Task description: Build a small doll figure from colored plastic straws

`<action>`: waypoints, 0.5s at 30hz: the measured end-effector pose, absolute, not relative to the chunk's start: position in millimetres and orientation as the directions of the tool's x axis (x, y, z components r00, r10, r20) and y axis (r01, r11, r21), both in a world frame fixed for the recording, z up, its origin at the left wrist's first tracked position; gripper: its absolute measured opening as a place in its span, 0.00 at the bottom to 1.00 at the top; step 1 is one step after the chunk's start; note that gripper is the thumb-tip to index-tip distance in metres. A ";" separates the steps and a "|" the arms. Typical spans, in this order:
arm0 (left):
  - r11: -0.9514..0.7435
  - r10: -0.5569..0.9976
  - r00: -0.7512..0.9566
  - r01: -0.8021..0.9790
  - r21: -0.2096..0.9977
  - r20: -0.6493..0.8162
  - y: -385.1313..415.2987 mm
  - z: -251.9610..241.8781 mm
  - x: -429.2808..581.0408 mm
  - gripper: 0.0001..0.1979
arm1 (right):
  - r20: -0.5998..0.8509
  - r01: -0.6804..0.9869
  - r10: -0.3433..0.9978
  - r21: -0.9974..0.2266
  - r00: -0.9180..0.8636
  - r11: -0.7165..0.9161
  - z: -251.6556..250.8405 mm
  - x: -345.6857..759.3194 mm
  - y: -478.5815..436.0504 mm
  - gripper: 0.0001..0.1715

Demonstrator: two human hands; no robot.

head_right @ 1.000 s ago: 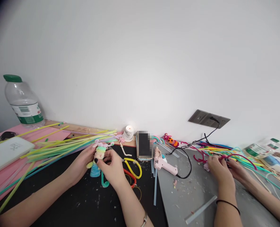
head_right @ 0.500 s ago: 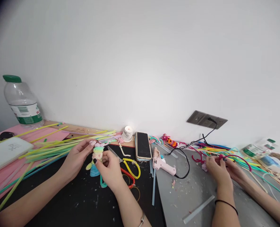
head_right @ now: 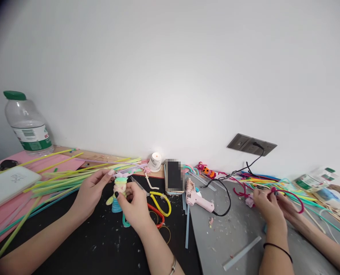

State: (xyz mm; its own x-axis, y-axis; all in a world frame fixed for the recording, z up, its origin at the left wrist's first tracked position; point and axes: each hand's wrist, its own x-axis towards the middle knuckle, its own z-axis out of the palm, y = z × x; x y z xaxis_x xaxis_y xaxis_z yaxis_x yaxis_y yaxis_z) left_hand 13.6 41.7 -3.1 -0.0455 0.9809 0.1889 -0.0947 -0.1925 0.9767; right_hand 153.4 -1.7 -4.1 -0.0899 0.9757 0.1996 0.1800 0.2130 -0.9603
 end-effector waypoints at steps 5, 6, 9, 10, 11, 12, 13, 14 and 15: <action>-0.178 0.984 -0.033 -0.124 0.976 0.175 40.5 -3.5 14.7 0.14 | 0.227 0.201 0.970 -0.950 -0.085 0.240 -5.2 154.1 -2.0 0.05; -0.171 0.985 -0.029 -0.139 0.976 0.168 40.4 -3.6 15.0 0.15 | 0.232 0.204 0.969 -0.948 -0.079 0.244 -5.2 154.2 -2.0 0.06; -0.132 0.991 -0.016 -0.197 0.971 0.131 40.2 -4.3 16.3 0.18 | 0.241 0.198 0.969 -0.949 -0.051 0.246 -4.9 155.0 -1.7 0.07; -0.114 0.993 -0.004 -0.222 0.968 0.116 40.2 -4.7 16.8 0.19 | 0.246 0.192 0.969 -0.950 -0.038 0.248 -4.9 155.3 -1.5 0.07; -0.095 0.995 0.017 -0.248 0.964 0.102 40.1 -5.2 17.3 0.20 | 0.253 0.185 0.967 -0.950 -0.022 0.253 -5.1 155.8 -1.2 0.08; -0.073 0.995 0.047 -0.273 0.959 0.090 39.8 -5.4 18.0 0.21 | 0.262 0.177 0.965 -0.950 -0.005 0.259 -5.4 156.3 -0.9 0.08; -0.052 0.993 0.087 -0.294 0.954 0.080 39.3 -5.4 18.8 0.21 | 0.269 0.168 0.963 -0.950 0.010 0.263 -5.8 157.0 -0.6 0.09; -0.035 0.988 0.131 -0.306 0.951 0.079 38.6 -5.0 19.7 0.22 | 0.272 0.159 0.962 -0.951 0.024 0.265 -6.3 157.6 -0.4 0.10; -0.025 0.980 0.181 -0.308 0.951 0.085 37.6 -4.3 20.8 0.22 | 0.273 0.153 0.961 -0.952 0.036 0.264 -6.8 158.2 -0.1 0.10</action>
State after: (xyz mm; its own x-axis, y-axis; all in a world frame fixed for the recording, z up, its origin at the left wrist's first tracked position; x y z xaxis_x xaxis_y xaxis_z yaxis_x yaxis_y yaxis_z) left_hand 20.8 37.6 -4.3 0.1808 0.9799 0.0845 -0.3080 -0.0252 0.9511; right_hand 158.2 -0.1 -6.8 0.0355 0.9615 0.2726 0.1530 0.2644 -0.9522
